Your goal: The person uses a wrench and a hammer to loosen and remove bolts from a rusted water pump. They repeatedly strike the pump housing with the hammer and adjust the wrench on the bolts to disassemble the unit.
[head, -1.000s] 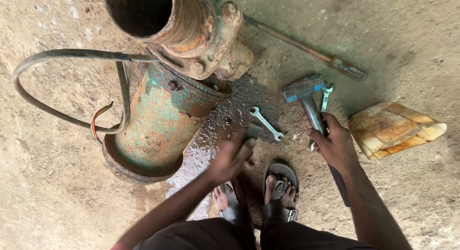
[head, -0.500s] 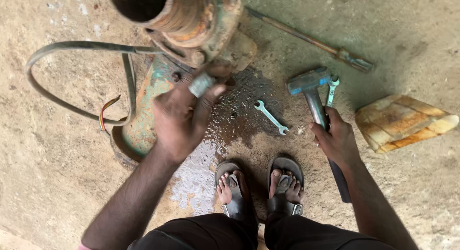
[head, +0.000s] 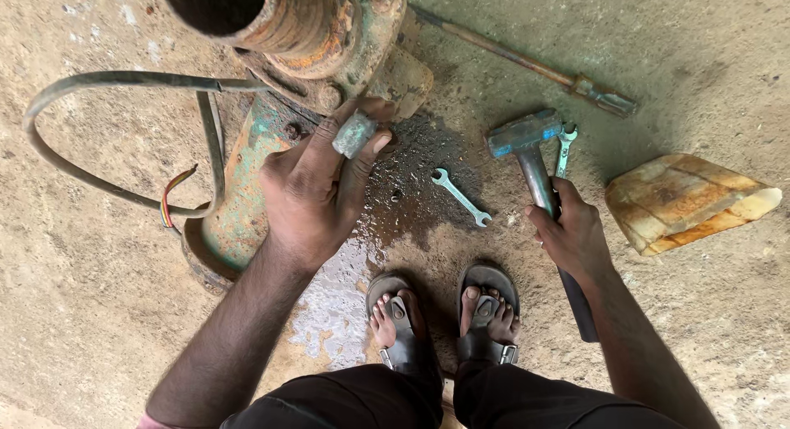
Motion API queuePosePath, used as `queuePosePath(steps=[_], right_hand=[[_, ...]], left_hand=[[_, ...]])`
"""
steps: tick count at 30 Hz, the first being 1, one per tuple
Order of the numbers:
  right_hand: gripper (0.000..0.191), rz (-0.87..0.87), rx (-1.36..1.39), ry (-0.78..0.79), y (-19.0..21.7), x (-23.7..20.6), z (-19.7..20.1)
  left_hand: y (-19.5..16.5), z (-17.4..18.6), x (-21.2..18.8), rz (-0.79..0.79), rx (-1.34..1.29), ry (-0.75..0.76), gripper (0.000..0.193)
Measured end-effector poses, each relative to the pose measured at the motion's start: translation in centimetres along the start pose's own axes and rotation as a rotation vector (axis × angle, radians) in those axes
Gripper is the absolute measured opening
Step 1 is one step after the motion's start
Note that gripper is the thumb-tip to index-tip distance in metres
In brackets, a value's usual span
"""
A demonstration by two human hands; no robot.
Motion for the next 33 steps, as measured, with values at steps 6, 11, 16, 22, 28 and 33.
queuePosePath(steps=[6,11,16,22,28,33], right_hand=[[0.045,0.005,0.008,-0.005,0.1,0.0,0.0],[0.046,0.01,0.009,-0.013,0.2,-0.2,0.0],[0.046,-0.001,0.016,-0.005,0.2,-0.2,0.0],[0.039,0.029,0.085,-0.009,-0.1,-1.0,-0.4],[0.016,0.693,0.344,-0.127,6.1,-5.0,2.3],[0.009,0.764,0.085,-0.258,14.5,-11.7,9.0]], left_hand=[[-0.7,0.0,0.4,-0.066,0.019,0.031,0.033],[-0.8,0.0,0.5,-0.097,0.014,0.058,0.035],[-0.1,-0.4,0.4,-0.069,0.03,0.09,0.032],[2.2,-3.1,0.2,-0.11,0.13,0.126,0.025],[3.3,-2.8,-0.4,-0.325,0.105,0.056,0.036],[2.7,-2.2,0.1,-0.337,0.189,0.062,0.052]])
Point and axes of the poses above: each hand's wrist, its own x-axis towards the middle knuckle, its own z-axis out of the back of the hand, y = z × x, the point moved 6 cm from there along x, towards the middle knuckle, and after that the axes turned 13 degrees about y, right-handed, at the moved point
